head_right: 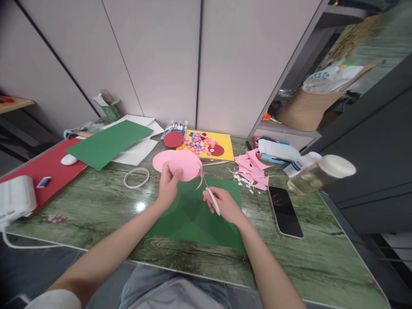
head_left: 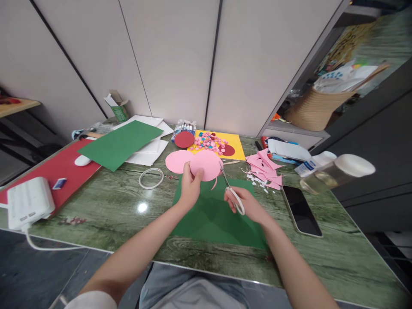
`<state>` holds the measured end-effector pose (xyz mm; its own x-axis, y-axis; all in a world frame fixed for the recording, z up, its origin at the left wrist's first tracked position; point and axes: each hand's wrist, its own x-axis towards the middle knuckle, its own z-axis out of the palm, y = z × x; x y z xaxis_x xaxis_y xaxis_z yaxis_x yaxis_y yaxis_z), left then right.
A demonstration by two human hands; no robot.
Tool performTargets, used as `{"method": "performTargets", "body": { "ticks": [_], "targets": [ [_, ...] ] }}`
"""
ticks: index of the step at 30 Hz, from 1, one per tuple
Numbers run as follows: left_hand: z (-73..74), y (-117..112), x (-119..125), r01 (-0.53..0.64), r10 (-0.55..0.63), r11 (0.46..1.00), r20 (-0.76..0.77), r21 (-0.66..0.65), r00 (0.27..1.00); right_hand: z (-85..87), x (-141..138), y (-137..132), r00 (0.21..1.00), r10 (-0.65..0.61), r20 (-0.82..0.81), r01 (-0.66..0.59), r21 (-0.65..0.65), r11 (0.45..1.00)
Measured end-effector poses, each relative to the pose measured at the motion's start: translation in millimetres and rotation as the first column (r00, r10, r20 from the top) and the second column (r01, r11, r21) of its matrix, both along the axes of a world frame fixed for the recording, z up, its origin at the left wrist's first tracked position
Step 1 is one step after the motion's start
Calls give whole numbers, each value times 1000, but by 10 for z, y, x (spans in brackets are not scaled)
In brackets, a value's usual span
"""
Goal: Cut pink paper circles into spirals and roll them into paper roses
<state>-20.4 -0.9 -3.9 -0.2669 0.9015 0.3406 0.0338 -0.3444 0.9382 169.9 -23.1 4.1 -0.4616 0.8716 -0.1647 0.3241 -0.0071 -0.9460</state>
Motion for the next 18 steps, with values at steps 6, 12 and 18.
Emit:
{"method": "performTargets", "body": {
  "ticks": [6,12,18],
  "targets": [
    [-46,19,26,67,-65,997,48,-28,997,-2,1,0,1000,-4,17,4,10,1000],
    [-91,29,24,99,-98,995,58,-24,994,8,-3,-7,1000,-5,11,5,5,1000],
    [-85,10,15,115,-115,993,10,-15,993,7,2,0,1000,-12,-16,12,-2,1000]
  ]
}}
